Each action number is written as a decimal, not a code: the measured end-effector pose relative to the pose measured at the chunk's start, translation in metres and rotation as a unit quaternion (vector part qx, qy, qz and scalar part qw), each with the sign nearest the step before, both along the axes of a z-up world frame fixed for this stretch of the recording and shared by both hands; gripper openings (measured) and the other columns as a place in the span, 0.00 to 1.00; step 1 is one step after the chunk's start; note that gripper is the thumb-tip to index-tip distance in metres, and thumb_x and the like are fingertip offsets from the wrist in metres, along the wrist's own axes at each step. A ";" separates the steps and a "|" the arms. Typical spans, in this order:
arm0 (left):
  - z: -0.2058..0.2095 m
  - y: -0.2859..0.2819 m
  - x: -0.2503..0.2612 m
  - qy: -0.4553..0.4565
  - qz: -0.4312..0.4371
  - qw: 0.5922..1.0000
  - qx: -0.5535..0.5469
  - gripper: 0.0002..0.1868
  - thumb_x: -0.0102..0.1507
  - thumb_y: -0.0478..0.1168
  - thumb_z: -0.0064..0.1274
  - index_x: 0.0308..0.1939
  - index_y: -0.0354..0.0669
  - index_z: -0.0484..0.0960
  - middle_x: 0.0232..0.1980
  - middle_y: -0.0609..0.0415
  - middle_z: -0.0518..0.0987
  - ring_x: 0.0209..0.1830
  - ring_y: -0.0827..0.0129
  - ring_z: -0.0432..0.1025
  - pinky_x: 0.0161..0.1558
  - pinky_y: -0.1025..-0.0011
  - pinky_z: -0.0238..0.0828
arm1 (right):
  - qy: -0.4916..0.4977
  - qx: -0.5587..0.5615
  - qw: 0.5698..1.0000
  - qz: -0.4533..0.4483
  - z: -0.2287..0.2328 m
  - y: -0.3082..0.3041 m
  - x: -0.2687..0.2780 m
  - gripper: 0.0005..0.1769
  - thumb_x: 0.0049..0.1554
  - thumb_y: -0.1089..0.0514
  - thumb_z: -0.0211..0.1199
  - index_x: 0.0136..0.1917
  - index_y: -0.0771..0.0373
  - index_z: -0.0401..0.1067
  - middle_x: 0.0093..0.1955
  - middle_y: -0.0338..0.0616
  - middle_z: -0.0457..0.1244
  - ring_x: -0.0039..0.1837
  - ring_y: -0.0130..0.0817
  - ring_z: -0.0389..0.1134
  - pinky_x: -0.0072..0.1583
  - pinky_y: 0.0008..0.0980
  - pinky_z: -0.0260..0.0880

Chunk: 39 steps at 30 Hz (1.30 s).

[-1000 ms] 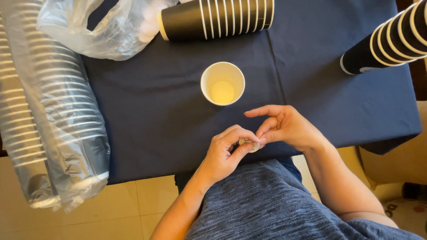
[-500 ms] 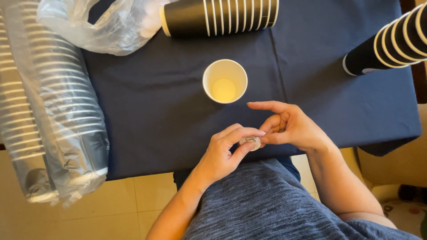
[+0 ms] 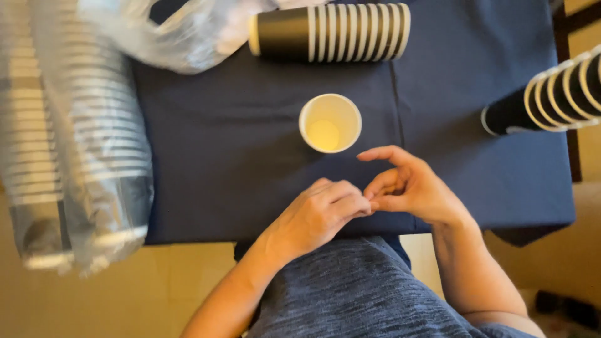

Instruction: Applying circular stickers to the side of paper coffee cups at a packaging station.

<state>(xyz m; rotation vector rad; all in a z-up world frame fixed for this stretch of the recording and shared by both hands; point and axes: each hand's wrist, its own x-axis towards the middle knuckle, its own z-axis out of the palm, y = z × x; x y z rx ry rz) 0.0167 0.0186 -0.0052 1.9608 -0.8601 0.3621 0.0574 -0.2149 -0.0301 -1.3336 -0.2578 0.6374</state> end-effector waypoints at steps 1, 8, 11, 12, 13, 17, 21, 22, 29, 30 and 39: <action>0.000 0.001 -0.002 0.001 0.013 1.000 -0.004 0.02 0.69 0.37 0.55 0.41 0.45 0.81 0.38 0.57 0.76 0.37 0.63 0.77 0.42 0.69 0.76 | 0.001 -0.004 1.000 0.013 0.012 0.004 0.003 0.50 0.42 0.79 0.72 0.74 0.69 0.56 0.37 0.57 0.72 0.39 0.39 0.78 0.45 0.37 0.83; 0.009 0.014 0.004 -0.113 0.120 0.986 0.005 0.03 0.68 0.40 0.56 0.39 0.49 0.82 0.53 0.54 0.78 0.53 0.60 0.76 0.50 0.66 0.72 | -0.125 -0.118 0.983 0.059 0.056 0.018 0.037 0.44 0.44 0.74 0.73 0.72 0.68 0.61 0.39 0.51 0.73 0.41 0.36 0.78 0.50 0.36 0.80; 0.005 0.024 0.002 -0.132 0.147 0.980 -0.010 0.05 0.66 0.41 0.59 0.36 0.48 0.83 0.56 0.53 0.79 0.58 0.56 0.75 0.54 0.63 0.72 | -0.159 -0.138 0.976 0.056 0.074 0.020 0.059 0.40 0.46 0.75 0.70 0.71 0.68 0.62 0.40 0.50 0.72 0.42 0.33 0.76 0.50 0.35 0.79; 0.001 0.028 0.001 -0.134 0.168 0.976 -0.023 0.05 0.64 0.43 0.61 0.34 0.49 0.85 0.56 0.52 0.80 0.58 0.54 0.75 0.56 0.61 0.72 | -0.182 -0.154 0.970 0.050 0.080 0.021 0.069 0.38 0.47 0.74 0.69 0.70 0.68 0.63 0.41 0.49 0.71 0.43 0.33 0.75 0.50 0.33 0.78; 0.005 0.034 -0.003 -0.136 0.164 0.977 -0.023 0.05 0.64 0.43 0.61 0.34 0.49 0.85 0.56 0.52 0.80 0.58 0.54 0.75 0.56 0.61 0.72 | -0.184 -0.154 0.970 0.046 0.085 0.025 0.082 0.38 0.47 0.74 0.69 0.70 0.68 0.63 0.41 0.49 0.71 0.43 0.33 0.75 0.50 0.33 0.78; -0.009 0.039 -0.017 -0.018 0.162 0.984 -0.067 0.04 0.68 0.40 0.56 0.39 0.46 0.82 0.58 0.45 0.73 0.61 0.49 0.71 0.61 0.58 0.71 | -0.185 -0.176 0.963 -0.087 0.089 0.039 0.139 0.27 0.55 0.69 0.69 0.66 0.63 0.65 0.44 0.45 0.68 0.46 0.27 0.72 0.52 0.25 0.75; -0.050 0.032 -0.024 0.140 0.173 0.958 -0.183 0.02 0.66 0.39 0.56 0.38 0.49 0.80 0.62 0.45 0.70 0.65 0.56 0.68 0.64 0.59 0.70 | -0.303 -0.141 0.935 -0.118 0.042 0.058 0.222 0.22 0.57 0.71 0.68 0.64 0.68 0.68 0.44 0.44 0.69 0.45 0.28 0.73 0.48 0.24 0.75; -0.058 0.027 -0.022 0.142 0.167 0.958 -0.183 0.02 0.66 0.39 0.56 0.38 0.49 0.80 0.62 0.45 0.70 0.65 0.56 0.68 0.64 0.59 0.70 | -0.301 -0.145 0.934 -0.124 0.041 0.065 0.236 0.22 0.57 0.71 0.68 0.64 0.68 0.68 0.44 0.44 0.69 0.45 0.28 0.73 0.48 0.24 0.75; -0.065 0.025 -0.019 0.153 0.188 0.945 -0.219 0.07 0.64 0.30 0.54 0.35 0.49 0.78 0.61 0.42 0.71 0.64 0.56 0.69 0.63 0.61 0.69 | -0.313 -0.246 0.902 -0.170 -0.025 0.129 0.368 0.04 0.50 0.62 0.67 0.41 0.56 0.79 0.39 0.30 0.72 0.37 0.16 0.70 0.44 0.19 0.73; -0.063 0.025 -0.019 0.173 0.185 0.942 -0.220 0.10 0.63 0.27 0.53 0.35 0.48 0.78 0.61 0.43 0.71 0.65 0.55 0.69 0.64 0.60 0.69 | -0.359 -0.210 0.898 -0.147 -0.038 0.137 0.386 0.12 0.51 0.68 0.68 0.49 0.58 0.80 0.45 0.34 0.74 0.40 0.21 0.73 0.48 0.22 0.78; -0.059 0.024 -0.018 0.210 0.189 0.930 -0.235 0.15 0.64 0.23 0.44 0.34 0.48 0.79 0.60 0.45 0.71 0.68 0.55 0.68 0.67 0.61 0.66 | -0.405 -0.352 0.844 -0.012 -0.045 0.192 0.392 0.10 0.38 0.59 0.70 0.36 0.47 0.79 0.29 0.25 0.58 0.36 0.17 0.57 0.38 0.26 0.55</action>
